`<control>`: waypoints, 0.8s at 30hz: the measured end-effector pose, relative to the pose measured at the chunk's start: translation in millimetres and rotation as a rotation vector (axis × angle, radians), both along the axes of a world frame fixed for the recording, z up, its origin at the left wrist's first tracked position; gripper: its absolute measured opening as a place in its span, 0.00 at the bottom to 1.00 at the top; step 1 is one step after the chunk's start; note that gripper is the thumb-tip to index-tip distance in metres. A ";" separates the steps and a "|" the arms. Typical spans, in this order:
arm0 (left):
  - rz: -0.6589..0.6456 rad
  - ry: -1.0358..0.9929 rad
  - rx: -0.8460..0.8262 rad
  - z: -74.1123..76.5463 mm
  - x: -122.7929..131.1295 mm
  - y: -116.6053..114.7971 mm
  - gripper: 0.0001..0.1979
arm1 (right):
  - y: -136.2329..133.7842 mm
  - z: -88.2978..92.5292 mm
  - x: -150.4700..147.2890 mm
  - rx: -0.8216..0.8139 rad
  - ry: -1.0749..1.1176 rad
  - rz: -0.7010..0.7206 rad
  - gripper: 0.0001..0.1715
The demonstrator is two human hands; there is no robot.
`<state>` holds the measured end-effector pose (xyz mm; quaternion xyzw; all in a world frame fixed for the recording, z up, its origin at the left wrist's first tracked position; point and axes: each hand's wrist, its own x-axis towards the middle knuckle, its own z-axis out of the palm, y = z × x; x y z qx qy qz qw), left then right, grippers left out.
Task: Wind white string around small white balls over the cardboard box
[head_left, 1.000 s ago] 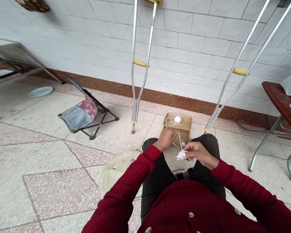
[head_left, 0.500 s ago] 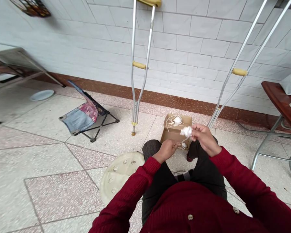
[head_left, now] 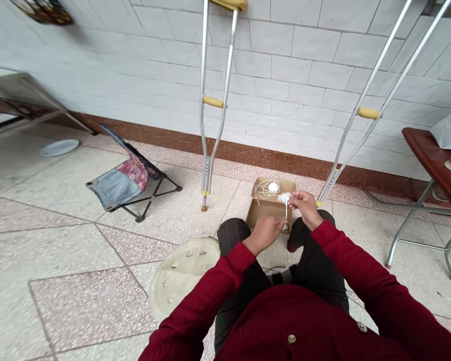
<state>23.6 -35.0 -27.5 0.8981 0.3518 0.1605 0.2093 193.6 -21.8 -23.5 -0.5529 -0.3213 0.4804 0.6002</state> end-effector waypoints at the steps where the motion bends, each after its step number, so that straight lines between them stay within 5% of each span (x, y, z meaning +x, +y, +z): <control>1: 0.007 -0.018 -0.032 -5.2 -1.6 0.6 0.17 | -2.2 8.9 -3.2 0.032 0.026 0.024 0.15; 6: 0.072 -0.050 -0.018 -13.9 -13.3 29.3 0.13 | -40.7 31.4 -11.6 -0.019 0.072 0.376 0.13; 11: 0.048 -0.023 0.168 19.9 -6.5 68.5 0.12 | -41.5 9.6 6.4 -0.240 0.013 0.691 0.13; 15: -0.053 0.057 0.314 48.0 17.1 66.9 0.13 | 3.4 -11.1 25.7 -0.236 -0.069 0.470 0.14; 19: -0.032 0.072 0.358 45.0 33.3 42.4 0.13 | 40.9 -1.7 40.7 0.013 -0.060 0.164 0.16; 24: 0.131 -0.081 0.171 20.6 19.7 26.8 0.13 | 34.3 32.9 39.5 0.127 -0.015 0.328 0.20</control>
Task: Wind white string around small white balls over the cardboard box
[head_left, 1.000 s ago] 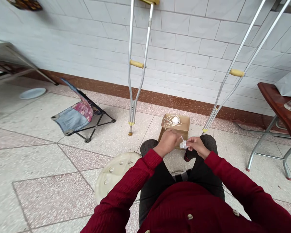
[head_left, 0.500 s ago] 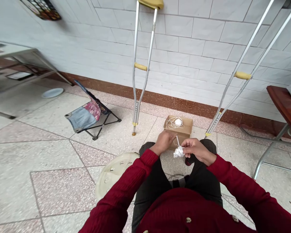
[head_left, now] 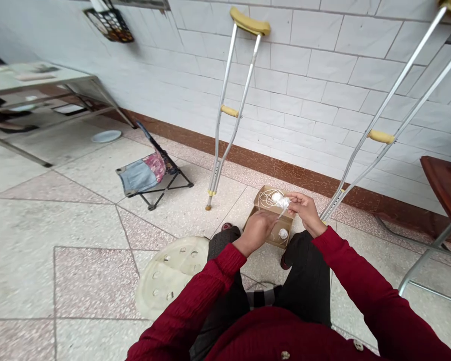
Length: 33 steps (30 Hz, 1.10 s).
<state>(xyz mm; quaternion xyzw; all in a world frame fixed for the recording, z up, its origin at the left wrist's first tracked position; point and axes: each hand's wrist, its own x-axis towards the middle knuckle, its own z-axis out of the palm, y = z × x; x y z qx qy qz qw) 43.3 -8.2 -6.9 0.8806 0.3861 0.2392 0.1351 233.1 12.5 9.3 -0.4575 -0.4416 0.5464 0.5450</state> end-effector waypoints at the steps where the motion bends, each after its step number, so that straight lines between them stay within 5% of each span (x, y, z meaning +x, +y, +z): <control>1: 0.031 -0.047 -0.050 -4.7 -5.0 -1.6 0.13 | -6.0 6.5 -2.5 -0.013 0.008 0.057 0.21; 8: 0.133 -0.160 -0.315 -29.6 -25.7 -8.4 0.12 | -54.4 22.0 -28.7 -0.170 -0.002 0.319 0.20; 14: -0.010 0.014 -0.117 -4.9 -33.4 6.4 0.10 | -84.2 -15.5 -49.1 -0.227 -0.109 0.422 0.17; 18: -0.076 0.203 0.108 23.2 -32.1 0.0 0.13 | -65.2 -37.8 -48.8 -0.229 -0.158 0.131 0.15; 21: -0.105 0.180 0.178 28.2 -27.2 -17.8 0.12 | -44.0 -38.7 -47.2 -0.217 -0.055 -0.145 0.15; 26: -0.061 -0.035 0.009 0.3 -29.9 -41.0 0.15 | -38.6 -9.7 -54.5 -0.149 0.164 -0.269 0.12; 30: 0.027 -0.123 -0.168 -25.2 -46.5 -36.2 0.18 | -74.2 6.6 -68.8 -0.158 0.106 -0.091 0.11; 33: 0.012 -0.121 -0.199 -32.1 -56.9 -22.1 0.15 | -109.6 -9.3 -79.6 -0.259 0.015 0.107 0.10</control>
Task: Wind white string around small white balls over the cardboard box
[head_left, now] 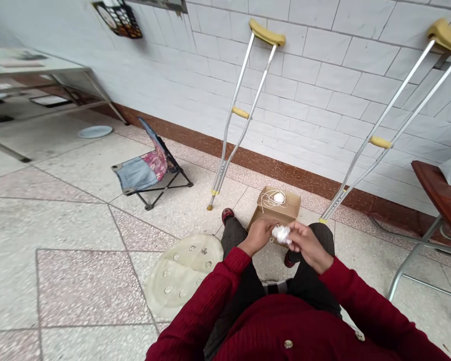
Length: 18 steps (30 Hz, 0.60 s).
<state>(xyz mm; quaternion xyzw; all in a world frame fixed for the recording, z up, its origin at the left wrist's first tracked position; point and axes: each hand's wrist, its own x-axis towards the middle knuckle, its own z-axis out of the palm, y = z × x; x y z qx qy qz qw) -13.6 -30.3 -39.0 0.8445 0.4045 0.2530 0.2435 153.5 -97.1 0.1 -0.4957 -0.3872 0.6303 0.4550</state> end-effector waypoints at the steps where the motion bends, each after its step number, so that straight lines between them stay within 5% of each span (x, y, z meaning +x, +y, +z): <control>1: -0.037 0.011 0.012 1.0 -1.6 6.0 0.14 | -8.5 -10.4 -2.6 -0.042 -0.022 0.072 0.11; 4: -0.169 0.114 0.112 14.7 1.2 23.5 0.12 | -12.0 -45.4 -5.4 -0.148 -0.106 0.110 0.12; 7: -0.233 0.248 0.248 37.0 13.2 30.2 0.13 | 17.9 -66.0 1.7 -0.179 -0.103 -0.124 0.14; 10: -0.225 0.239 0.306 47.8 25.9 17.6 0.13 | 58.4 -59.5 15.7 -0.105 0.019 -0.413 0.15; 13: -0.173 0.161 0.230 31.9 29.7 -2.0 0.14 | 77.7 -33.9 24.3 0.026 0.097 -0.547 0.14; 18: -0.108 0.085 -0.055 -17.0 11.1 3.0 0.16 | 31.4 -4.8 8.0 0.089 0.014 -0.282 0.08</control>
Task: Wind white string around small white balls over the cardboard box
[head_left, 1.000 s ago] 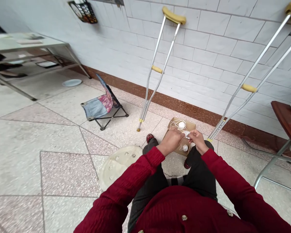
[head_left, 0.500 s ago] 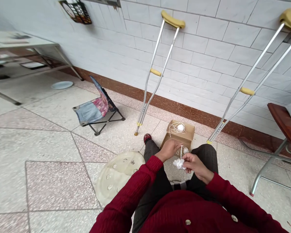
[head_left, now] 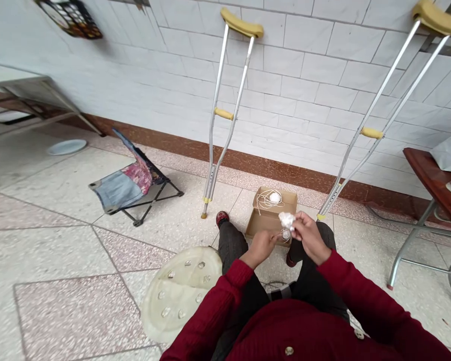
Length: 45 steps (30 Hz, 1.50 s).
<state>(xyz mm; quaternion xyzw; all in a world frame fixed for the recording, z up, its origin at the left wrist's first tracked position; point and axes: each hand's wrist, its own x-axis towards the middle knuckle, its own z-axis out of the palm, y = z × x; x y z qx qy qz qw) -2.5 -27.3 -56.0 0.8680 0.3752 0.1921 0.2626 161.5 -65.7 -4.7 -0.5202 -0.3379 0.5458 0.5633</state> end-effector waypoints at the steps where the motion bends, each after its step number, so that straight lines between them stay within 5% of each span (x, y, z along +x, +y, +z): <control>1: 0.014 0.004 -0.012 -4.8 -5.0 7.2 0.15 | -15.4 -2.2 -5.6 -0.031 -0.025 0.058 0.07; 5: -0.008 0.033 0.086 5.3 -14.1 36.0 0.13 | -51.0 -37.7 -20.4 -0.226 -0.075 0.319 0.07; 7: -0.060 0.057 0.165 21.6 -9.2 40.5 0.13 | -40.3 -59.1 -18.8 -0.318 -0.068 0.276 0.09; 9: -0.107 0.096 0.238 36.6 -1.0 34.6 0.13 | -13.9 -70.5 -10.3 -0.347 -0.051 0.085 0.11; 11: -0.100 0.115 0.263 44.0 6.1 20.4 0.13 | 16.1 -66.6 1.7 -0.290 -0.022 -0.090 0.12; 14: -0.034 0.077 0.159 35.4 8.8 -2.5 0.14 | 40.2 -38.0 12.9 -0.152 0.039 -0.182 0.12; 16: -0.021 0.027 0.036 20.3 5.3 -9.3 0.15 | 33.2 -16.5 10.2 -0.075 0.087 -0.124 0.12; 19: -0.018 -0.019 -0.063 -1.7 -4.5 -0.1 0.14 | -3.5 -3.3 -4.4 -0.158 0.076 0.165 0.10; 21: -0.051 -0.023 -0.025 -7.7 -11.5 14.5 0.13 | -30.1 -12.2 -13.0 -0.273 0.044 0.377 0.10; 23: -0.092 -0.021 0.063 -3.8 -16.2 28.7 0.13 | -44.9 -31.5 -16.2 -0.356 0.018 0.429 0.08; 28: -0.130 0.119 0.275 24.5 -5.0 28.6 0.12 | -5.4 -71.8 -3.1 -0.375 0.017 -0.026 0.10; 31: -0.085 0.151 0.303 26.7 8.8 8.3 0.14 | 41.3 -62.0 4.4 -0.275 0.055 -0.155 0.11; 34: 0.004 0.067 0.200 13.1 10.7 -2.9 0.16 | 62.5 -29.9 4.2 -0.176 0.114 -0.196 0.12; 38: 0.076 -0.016 0.021 0.0 -7.4 14.6 0.15 | 31.3 4.4 -2.5 -0.144 0.161 0.180 0.11; 40: 0.082 -0.039 0.030 5.6 -16.7 31.8 0.13 | 7.8 2.5 -6.5 -0.230 0.122 0.407 0.10; 42: 0.041 -0.041 0.106 19.1 -20.5 47.6 0.12 | -5.1 -11.8 -9.7 -0.325 0.087 0.481 0.10; 45: -0.046 0.054 0.244 43.1 -13.1 55.6 0.13 | 6.7 -38.4 -10.9 -0.372 0.069 0.218 0.10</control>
